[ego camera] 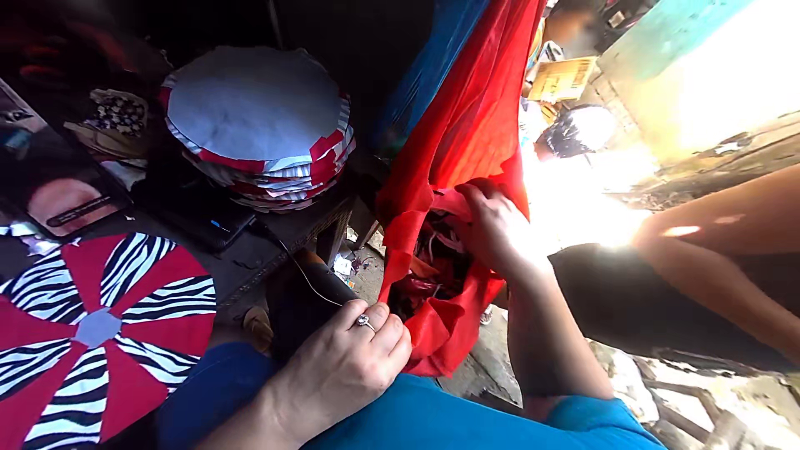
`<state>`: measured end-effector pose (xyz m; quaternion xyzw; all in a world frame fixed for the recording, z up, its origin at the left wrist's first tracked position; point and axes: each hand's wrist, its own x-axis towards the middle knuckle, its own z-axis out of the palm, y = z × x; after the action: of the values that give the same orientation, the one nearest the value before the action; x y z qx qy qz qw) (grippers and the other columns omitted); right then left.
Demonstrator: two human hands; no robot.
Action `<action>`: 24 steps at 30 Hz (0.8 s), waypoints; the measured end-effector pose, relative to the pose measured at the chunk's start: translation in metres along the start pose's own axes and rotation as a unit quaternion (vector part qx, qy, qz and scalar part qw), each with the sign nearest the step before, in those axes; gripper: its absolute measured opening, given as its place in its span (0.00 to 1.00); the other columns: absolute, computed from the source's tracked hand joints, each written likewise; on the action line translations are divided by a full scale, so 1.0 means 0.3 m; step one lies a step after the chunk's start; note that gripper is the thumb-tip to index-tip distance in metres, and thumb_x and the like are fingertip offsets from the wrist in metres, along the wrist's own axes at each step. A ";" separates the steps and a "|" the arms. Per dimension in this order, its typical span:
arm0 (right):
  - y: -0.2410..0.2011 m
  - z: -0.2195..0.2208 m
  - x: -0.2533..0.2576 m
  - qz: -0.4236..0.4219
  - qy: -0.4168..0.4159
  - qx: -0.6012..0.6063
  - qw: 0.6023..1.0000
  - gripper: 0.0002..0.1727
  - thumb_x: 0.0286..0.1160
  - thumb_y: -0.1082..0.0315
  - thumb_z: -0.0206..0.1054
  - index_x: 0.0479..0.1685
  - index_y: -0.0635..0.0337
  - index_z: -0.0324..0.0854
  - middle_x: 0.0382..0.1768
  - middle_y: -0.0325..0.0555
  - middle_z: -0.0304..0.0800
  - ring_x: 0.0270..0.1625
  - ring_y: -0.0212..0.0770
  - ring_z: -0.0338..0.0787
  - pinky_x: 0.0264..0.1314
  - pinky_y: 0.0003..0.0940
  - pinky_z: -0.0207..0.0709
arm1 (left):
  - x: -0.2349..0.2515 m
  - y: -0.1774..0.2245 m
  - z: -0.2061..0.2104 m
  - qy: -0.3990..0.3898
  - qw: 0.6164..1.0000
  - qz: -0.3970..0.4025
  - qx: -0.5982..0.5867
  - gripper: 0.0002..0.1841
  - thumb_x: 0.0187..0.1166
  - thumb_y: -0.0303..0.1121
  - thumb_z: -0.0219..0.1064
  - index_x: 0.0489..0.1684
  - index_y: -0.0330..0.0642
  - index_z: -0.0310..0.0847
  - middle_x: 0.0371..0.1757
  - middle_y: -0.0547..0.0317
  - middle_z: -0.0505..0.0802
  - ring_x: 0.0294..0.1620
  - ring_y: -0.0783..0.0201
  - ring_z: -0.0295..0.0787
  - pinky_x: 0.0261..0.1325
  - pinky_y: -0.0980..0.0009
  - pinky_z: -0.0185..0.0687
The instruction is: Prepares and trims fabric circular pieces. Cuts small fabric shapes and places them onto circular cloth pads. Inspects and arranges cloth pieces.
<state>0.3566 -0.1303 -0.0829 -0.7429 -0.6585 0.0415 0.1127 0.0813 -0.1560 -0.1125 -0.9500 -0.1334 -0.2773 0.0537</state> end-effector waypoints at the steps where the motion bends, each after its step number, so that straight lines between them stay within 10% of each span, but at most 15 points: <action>1: 0.002 0.010 0.014 0.018 -0.015 -0.018 1.000 0.20 0.77 0.68 0.71 0.65 0.69 0.82 0.63 0.68 0.84 0.67 0.70 0.82 0.64 0.67 0.77 | 0.001 0.003 0.007 -0.002 1.000 0.005 -0.004 0.14 0.81 0.21 0.54 0.37 0.43 0.88 0.37 0.59 0.93 0.47 0.58 0.89 0.54 0.65 0.76; 10: 0.031 -0.045 0.053 0.065 0.121 0.106 0.985 0.19 0.93 0.62 0.53 0.56 0.65 0.88 0.42 0.63 0.93 0.48 0.63 0.92 0.53 0.67 0.78 | -0.010 0.006 0.033 -0.019 0.999 0.020 -0.023 0.14 0.81 0.22 0.55 0.37 0.44 0.89 0.39 0.60 0.94 0.51 0.58 0.91 0.59 0.65 0.80; 16: 0.047 -0.063 0.055 0.014 0.198 0.157 0.967 0.19 0.93 0.65 0.50 0.49 0.69 0.85 0.48 0.59 0.90 0.51 0.49 0.90 0.59 0.49 0.79 | -0.008 0.011 0.036 -0.012 0.999 0.016 -0.029 0.14 0.82 0.22 0.55 0.40 0.45 0.89 0.41 0.59 0.95 0.52 0.58 0.91 0.61 0.65 0.80; 20: 0.001 -0.077 0.064 0.001 0.056 0.068 0.996 0.17 0.88 0.64 0.60 0.54 0.71 0.86 0.52 0.69 0.89 0.54 0.68 0.90 0.58 0.67 0.78 | -0.012 0.016 0.035 -0.013 0.999 0.019 -0.043 0.14 0.82 0.22 0.54 0.40 0.44 0.90 0.41 0.59 0.95 0.53 0.57 0.92 0.60 0.63 0.81; 24: -0.029 -0.002 0.081 -0.044 -0.079 0.012 0.996 0.20 0.76 0.62 0.73 0.62 0.64 0.83 0.52 0.64 0.89 0.54 0.66 0.90 0.55 0.68 0.81 | -0.017 0.013 0.028 -0.010 0.999 0.011 -0.031 0.14 0.82 0.21 0.55 0.39 0.44 0.89 0.37 0.59 0.94 0.50 0.58 0.91 0.58 0.64 0.80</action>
<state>0.3515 -0.1053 -0.0783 -0.7059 -0.6971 0.1034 0.0710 0.0825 -0.1596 -0.1224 -0.9554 -0.1149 -0.2707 0.0260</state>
